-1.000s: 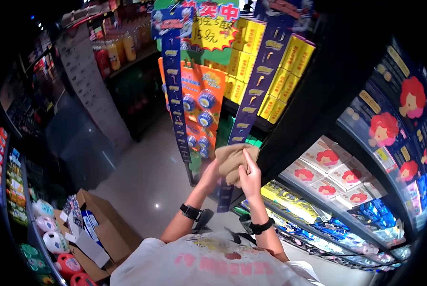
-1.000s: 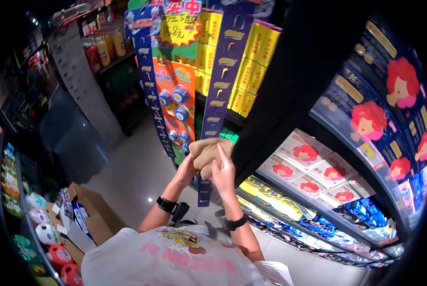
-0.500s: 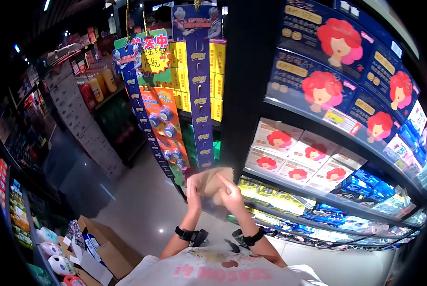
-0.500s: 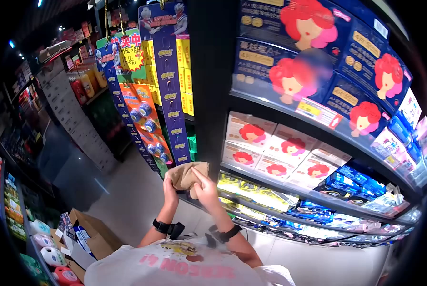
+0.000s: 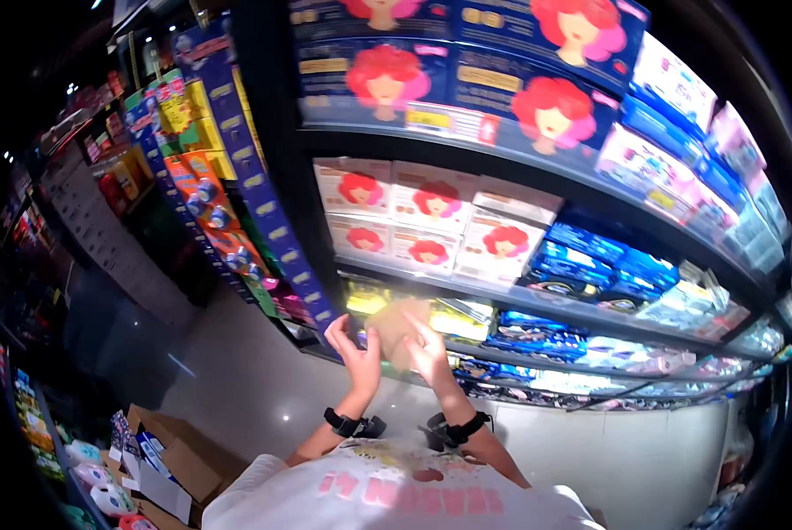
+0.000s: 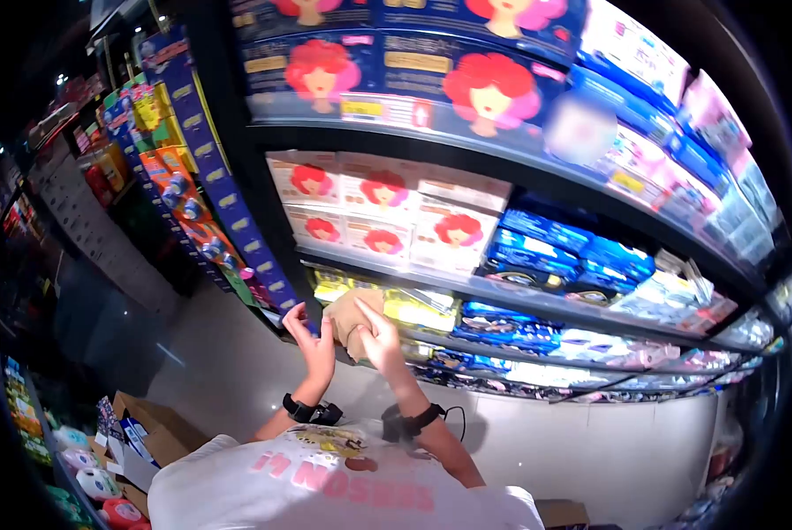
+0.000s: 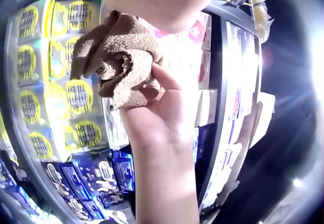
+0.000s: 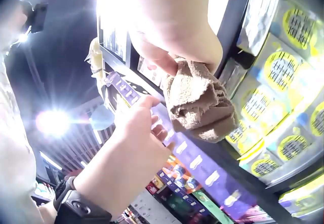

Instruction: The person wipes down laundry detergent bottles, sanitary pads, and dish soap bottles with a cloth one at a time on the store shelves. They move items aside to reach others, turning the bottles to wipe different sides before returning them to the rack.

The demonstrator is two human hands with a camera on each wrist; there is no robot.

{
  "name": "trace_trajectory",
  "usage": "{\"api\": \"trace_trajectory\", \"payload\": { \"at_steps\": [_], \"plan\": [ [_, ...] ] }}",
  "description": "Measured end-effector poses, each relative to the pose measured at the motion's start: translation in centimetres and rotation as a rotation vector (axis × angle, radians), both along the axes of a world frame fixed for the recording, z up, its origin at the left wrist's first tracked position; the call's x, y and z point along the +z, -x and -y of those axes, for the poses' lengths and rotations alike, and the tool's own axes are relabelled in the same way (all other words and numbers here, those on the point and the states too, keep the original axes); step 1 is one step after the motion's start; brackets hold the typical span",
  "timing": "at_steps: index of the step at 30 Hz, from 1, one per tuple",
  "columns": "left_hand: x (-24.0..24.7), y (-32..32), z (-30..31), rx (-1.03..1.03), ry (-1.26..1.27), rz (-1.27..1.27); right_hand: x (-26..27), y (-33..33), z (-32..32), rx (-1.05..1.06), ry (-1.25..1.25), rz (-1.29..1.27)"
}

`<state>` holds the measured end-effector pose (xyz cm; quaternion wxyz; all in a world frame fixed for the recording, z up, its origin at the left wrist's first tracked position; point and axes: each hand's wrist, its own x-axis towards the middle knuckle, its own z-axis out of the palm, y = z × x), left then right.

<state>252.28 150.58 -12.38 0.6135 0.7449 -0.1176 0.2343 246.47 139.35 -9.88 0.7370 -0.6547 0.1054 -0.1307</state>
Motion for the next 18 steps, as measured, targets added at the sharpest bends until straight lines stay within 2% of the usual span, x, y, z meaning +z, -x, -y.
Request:
{"api": "trace_trajectory", "payload": {
  "at_steps": [4, 6, 8, 9, 10, 12, 13, 14, 16, 18],
  "plan": [
    [-1.6, 3.7, 6.0, -0.308, -0.053, -0.037, 0.6, 6.5, 4.6, -0.17, 0.099, 0.04],
    [0.1, 6.6, 9.0, -0.679, 0.102, -0.35, -0.7, 9.3, 7.5, -0.308, 0.144, 0.112],
    [-2.6, 7.3, 12.1, -1.06, 0.316, -0.722, -0.8, 12.2, 10.1, -0.436, 0.227, 0.132],
    [-1.0, 9.2, 13.2, -1.103, 0.379, -0.873, -1.4, 13.5, 11.6, -0.515, 0.192, 0.117],
    [-1.8, 10.3, 14.5, -1.145, 0.302, -0.721, -2.9, 14.8, 13.1, -0.599, 0.334, 0.116],
    [-2.1, 12.1, 17.2, -1.154, 0.191, -0.568, -5.1, 17.4, 15.8, -0.675, 0.356, 0.128],
    [-1.5, 13.1, 18.3, -1.265, 0.302, -0.534, -4.3, 18.5, 16.2, -0.735, 0.379, 0.138],
    [-1.8, 13.8, 19.8, -1.266, 0.28, -0.401, -4.3, 19.6, 16.8, -0.777, 0.408, 0.121],
    [-0.7, 15.1, 22.0, -1.17, -0.017, 0.019, -3.5, 21.5, 18.7, -0.799, 0.464, 0.18],
    [0.8, 16.6, 23.7, -1.303, -0.109, -0.049, -2.5, 23.1, 20.7, -0.864, 0.593, 0.196]
  ]
}}
